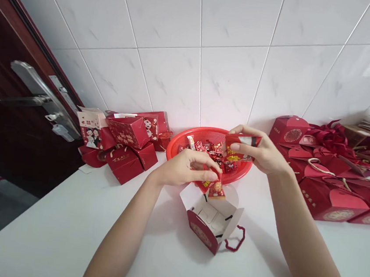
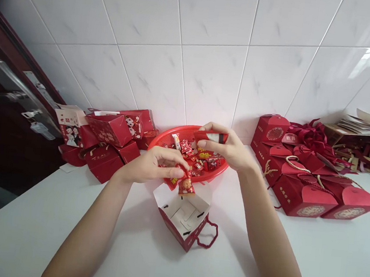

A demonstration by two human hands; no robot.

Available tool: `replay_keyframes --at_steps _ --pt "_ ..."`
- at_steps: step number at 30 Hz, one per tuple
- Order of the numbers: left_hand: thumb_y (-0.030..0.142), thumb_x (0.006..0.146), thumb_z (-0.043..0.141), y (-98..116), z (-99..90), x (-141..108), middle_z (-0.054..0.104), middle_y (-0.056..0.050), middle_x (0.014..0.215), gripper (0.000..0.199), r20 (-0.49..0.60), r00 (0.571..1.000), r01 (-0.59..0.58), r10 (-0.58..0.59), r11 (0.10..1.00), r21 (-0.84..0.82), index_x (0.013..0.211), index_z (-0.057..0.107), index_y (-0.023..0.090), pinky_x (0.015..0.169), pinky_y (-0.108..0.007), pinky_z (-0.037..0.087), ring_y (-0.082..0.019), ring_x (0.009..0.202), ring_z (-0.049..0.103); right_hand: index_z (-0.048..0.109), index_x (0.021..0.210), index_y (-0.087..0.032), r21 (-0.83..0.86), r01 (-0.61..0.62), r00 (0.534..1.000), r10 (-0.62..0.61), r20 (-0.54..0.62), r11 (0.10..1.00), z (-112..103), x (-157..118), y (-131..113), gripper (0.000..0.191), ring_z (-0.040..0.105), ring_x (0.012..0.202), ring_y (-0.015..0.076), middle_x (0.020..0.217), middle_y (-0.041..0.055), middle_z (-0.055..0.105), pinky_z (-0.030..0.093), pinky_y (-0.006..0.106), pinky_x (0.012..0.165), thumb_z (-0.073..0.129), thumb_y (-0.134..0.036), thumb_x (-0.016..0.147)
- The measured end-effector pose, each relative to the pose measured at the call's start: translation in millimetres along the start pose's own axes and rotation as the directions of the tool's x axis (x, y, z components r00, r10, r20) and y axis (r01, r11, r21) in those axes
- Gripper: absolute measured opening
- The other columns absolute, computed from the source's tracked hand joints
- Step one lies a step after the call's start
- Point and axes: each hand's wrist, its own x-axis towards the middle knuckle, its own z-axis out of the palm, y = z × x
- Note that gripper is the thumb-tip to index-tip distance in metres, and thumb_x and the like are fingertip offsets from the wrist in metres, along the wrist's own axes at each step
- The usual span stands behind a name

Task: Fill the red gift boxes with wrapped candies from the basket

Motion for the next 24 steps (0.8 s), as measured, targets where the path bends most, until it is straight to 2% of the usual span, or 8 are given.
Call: replay_keyframes --at_steps 4,8,13,17,20,24 --pt "0.038 0.089 0.063 7.4 9.0 -0.4 0.072 -0.004 0.098 0.023 0.175 0.984 -0.012 -0.042 0.955 0.296 0.097 0.078 0.022 0.081 -0.029 0.049 -0.018 0.087 0.065 0.066 0.091 -0.023 -0.033 0.037 0.997 -0.039 -0.065 0.999 2.8 -14.9 -17.3 0.038 0.067 0.072 0.0211 0.076 0.0020 0.069 0.050 0.028 0.057 0.087 -0.040 0.065" --pt "0.036 0.091 0.060 7.8 14.0 1.2 0.073 -0.003 0.093 0.024 0.259 0.962 -0.010 -0.088 0.935 0.354 0.098 0.078 0.023 0.081 -0.027 0.047 -0.017 0.085 0.065 0.065 0.092 -0.023 -0.093 0.072 0.994 -0.079 -0.079 0.993 5.6 -23.7 -26.9 0.041 0.065 0.069 0.0192 0.073 0.0004 0.066 0.047 0.027 0.054 0.088 -0.043 0.064" --pt "0.043 0.090 0.059 12.9 10.8 -6.3 0.070 -0.004 0.107 0.037 0.218 0.952 0.093 -0.214 0.884 0.458 0.120 0.071 0.025 0.079 -0.027 0.046 -0.020 0.090 0.065 0.064 0.092 -0.023 -0.126 0.073 0.996 -0.078 -0.031 0.989 9.9 -27.4 -29.8 0.036 0.059 0.064 0.0148 0.070 -0.0020 0.059 0.041 0.024 0.050 0.083 -0.044 0.070" --pt "0.047 0.090 0.055 20.3 3.3 -16.8 0.069 -0.004 0.101 0.035 0.177 0.946 0.145 -0.272 0.843 0.518 0.111 0.075 0.026 0.076 -0.026 0.044 -0.020 0.090 0.063 0.063 0.089 -0.023 -0.136 0.085 0.995 -0.091 -0.044 0.987 18.1 -28.8 -30.5 0.028 0.052 0.058 0.0107 0.071 -0.0032 0.056 0.037 0.022 0.048 0.078 -0.042 0.076" --pt "0.050 0.083 0.062 23.6 -0.3 -23.9 0.067 -0.004 0.102 0.038 0.160 0.915 0.225 -0.369 0.800 0.556 0.111 0.074 0.026 0.073 -0.025 0.043 -0.021 0.092 0.063 0.064 0.085 -0.021 -0.228 0.085 0.996 -0.090 -0.011 0.970 26.4 -29.1 -31.2 0.021 0.051 0.059 0.0109 0.074 -0.0018 0.058 0.038 0.023 0.049 0.076 -0.038 0.078" --pt "0.052 0.066 0.076 23.3 -1.4 -28.9 0.066 -0.004 0.106 0.061 0.152 0.859 0.306 -0.488 0.729 0.612 0.119 0.067 0.025 0.069 -0.025 0.043 -0.023 0.094 0.063 0.063 0.075 -0.019 -0.371 0.123 0.991 -0.095 0.095 0.921 34.9 -28.3 -28.9 0.014 0.054 0.064 0.0123 0.074 -0.0005 0.061 0.043 0.024 0.056 0.073 -0.028 0.079"
